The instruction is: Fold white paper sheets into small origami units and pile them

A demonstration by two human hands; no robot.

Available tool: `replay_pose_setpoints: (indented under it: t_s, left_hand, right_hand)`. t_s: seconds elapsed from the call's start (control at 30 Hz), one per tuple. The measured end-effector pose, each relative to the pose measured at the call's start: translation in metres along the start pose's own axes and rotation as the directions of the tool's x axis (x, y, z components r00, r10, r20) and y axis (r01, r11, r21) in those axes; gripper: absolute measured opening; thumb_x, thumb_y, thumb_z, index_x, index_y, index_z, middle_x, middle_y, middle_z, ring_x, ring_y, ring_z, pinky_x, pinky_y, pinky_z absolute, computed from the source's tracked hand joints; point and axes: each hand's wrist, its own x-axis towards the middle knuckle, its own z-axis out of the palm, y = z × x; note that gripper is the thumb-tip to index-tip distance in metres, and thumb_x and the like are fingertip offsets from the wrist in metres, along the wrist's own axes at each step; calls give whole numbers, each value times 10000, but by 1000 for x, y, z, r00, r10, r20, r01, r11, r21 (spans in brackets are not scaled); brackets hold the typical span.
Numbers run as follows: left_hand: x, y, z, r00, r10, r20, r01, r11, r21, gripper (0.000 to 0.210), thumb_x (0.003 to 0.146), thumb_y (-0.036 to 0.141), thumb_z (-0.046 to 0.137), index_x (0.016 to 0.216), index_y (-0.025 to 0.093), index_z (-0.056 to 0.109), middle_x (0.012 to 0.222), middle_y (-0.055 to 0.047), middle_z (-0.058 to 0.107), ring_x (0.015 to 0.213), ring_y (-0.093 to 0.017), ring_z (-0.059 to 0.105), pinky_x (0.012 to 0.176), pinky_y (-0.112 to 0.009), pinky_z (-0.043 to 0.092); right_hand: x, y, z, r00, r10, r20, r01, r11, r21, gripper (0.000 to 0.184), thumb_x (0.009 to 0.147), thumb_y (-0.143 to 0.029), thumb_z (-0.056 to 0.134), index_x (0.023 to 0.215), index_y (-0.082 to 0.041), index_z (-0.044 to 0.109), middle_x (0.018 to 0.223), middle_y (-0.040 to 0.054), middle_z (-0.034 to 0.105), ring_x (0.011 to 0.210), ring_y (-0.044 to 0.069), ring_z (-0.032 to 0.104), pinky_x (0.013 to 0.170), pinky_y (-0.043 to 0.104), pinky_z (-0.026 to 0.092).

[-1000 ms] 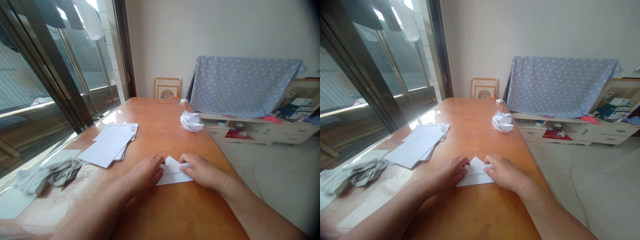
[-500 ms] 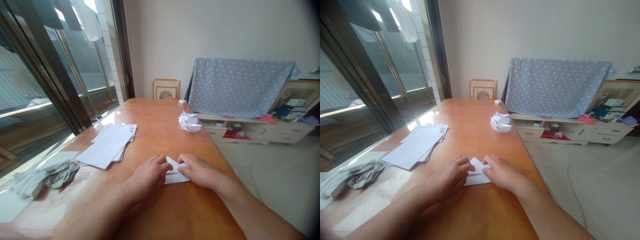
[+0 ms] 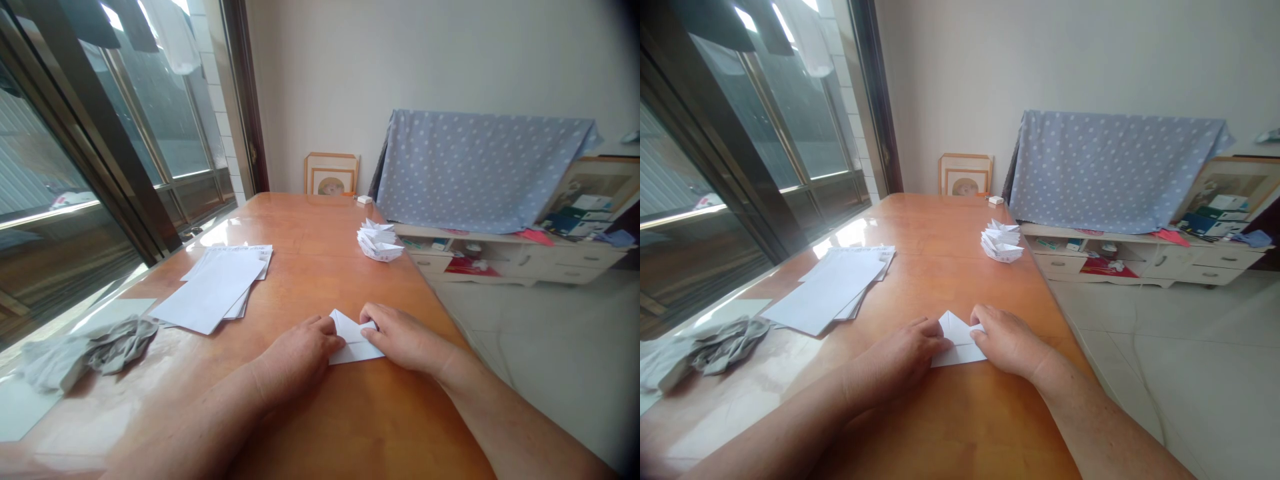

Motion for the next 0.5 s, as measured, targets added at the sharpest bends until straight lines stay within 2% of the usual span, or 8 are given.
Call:
replay_pose_setpoints:
  t_s: [0.17, 0.27, 0.33, 0.4, 0.5]
  left_hand:
    - [-1, 1, -2, 1000, -2, -4, 2, 1000, -24, 260, 782, 72, 489, 870, 211, 690, 1023, -52, 612, 932, -203, 558, 789, -273, 458]
    - [-1, 1, -3, 1000, 0, 18, 0, 1000, -22, 247, 791, 81, 498, 864, 213, 693, 1014, -53, 614, 923, -205, 559, 797, -282, 460]
    - [-1, 1, -3, 1000, -9, 26, 9, 1000, -18, 240, 800, 87, 508, 874, 217, 697, 1012, -54, 618, 924, -208, 560, 804, -287, 462]
    - [-2, 1, -2, 1000, -19, 22, 19, 1000, -18, 236, 819, 104, 517, 898, 222, 705, 1020, -55, 624, 932, -213, 561, 811, -294, 465]
    - [-2, 1, -1, 1000, -11, -6, 11, 999, -30, 242, 871, 147, 502, 938, 229, 719, 1077, -57, 635, 970, -220, 561, 846, -308, 468]
  right_hand:
    - [0, 9, -4, 994, 105, 2, -105, 994, -28, 59, 871, -253, 520, 892, -227, 568, 792, -6, 651, 693, 153, 548, 580, 265, 306]
    - [-1, 6, -11, 988, 140, -63, -145, 985, -97, 93, 895, -238, 477, 859, -216, 559, 778, 1, 639, 679, 150, 541, 575, 271, 298]
    - [-4, -1, -16, 986, 97, -136, -118, 981, -156, 134, 911, -212, 444, 853, -207, 564, 812, 15, 641, 715, 153, 558, 611, 275, 324]
    - [-10, -12, -18, 985, -3, -175, -34, 977, -212, 169, 917, -182, 430, 889, -201, 595, 876, 34, 650, 794, 166, 586, 677, 278, 359]
    - [-24, -32, -15, 981, -153, -120, 111, 947, -300, 245, 919, -147, 424, 986, -210, 651, 955, 56, 668, 902, 193, 610, 753, 288, 392]
